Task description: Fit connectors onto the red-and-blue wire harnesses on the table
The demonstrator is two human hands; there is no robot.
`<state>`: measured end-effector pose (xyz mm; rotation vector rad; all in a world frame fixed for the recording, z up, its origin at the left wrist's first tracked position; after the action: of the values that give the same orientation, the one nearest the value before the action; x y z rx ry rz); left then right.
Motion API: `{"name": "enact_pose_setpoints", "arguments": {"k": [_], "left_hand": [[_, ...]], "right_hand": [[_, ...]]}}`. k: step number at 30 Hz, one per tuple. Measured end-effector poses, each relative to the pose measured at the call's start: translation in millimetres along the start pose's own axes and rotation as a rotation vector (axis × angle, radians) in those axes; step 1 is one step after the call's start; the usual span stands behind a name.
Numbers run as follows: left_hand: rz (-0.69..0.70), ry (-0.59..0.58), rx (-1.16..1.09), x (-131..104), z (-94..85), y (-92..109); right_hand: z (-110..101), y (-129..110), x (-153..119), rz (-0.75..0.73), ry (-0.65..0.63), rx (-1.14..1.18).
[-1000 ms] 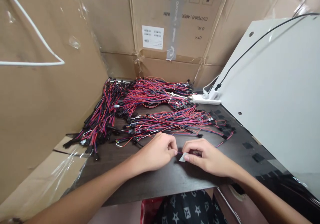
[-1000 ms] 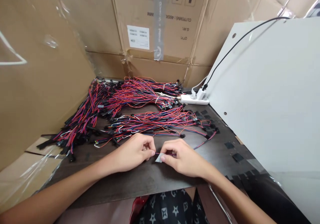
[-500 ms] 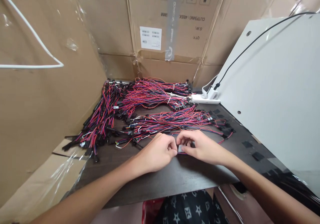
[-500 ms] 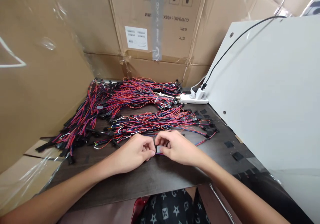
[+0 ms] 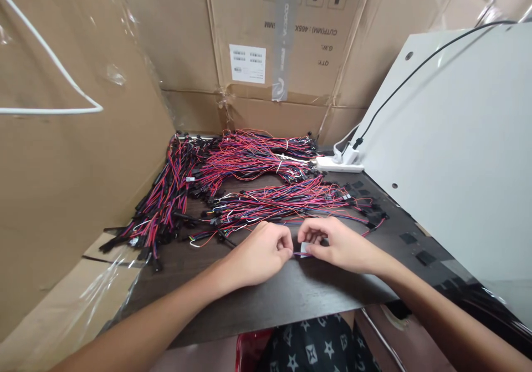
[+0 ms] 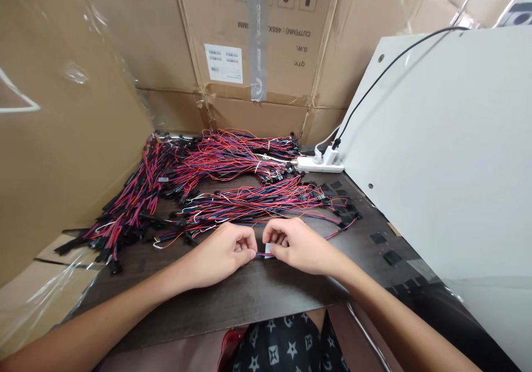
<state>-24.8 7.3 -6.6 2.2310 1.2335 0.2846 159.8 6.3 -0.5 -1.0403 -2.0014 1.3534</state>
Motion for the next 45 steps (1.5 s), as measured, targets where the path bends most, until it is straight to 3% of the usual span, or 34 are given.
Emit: {"name": "enact_pose_setpoints", "arguments": {"k": [13,22,38,42,45], "left_hand": [[0.092,0.037,0.072,1.2,3.8,2.0],[0.059,-0.032,0.015,1.1,4.0,-1.0],[0.024,0.032,-0.016,0.6,3.8,-0.3],[-0.015,-0.001,-0.130,0.7,3.3,-0.9],[-0.061,-0.032,-0.222,2.3,2.1,0.2]], "right_hand": [[-1.4,-1.0,-0.2,0.004,-0.036,0.074],[-2.3,1.5,2.9,0.038,-0.067,0.075],[-3.4,-2.0,-7.3,0.097,-0.151,0.170],[-2.6,0.5,-7.7,0.157,-0.081,0.276],[1.7,3.1,-8.5,0.146,-0.010,0.116]]}}
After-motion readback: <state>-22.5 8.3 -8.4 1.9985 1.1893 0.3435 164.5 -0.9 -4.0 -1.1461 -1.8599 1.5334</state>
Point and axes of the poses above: each hand's wrist, its own x-axis towards the middle knuckle, its own z-axis out of the palm, y = z × x, the point moved 1 cm from there along x, towards the middle knuckle, and after that the axes turned 15 degrees about x, right-handed, at the moved point
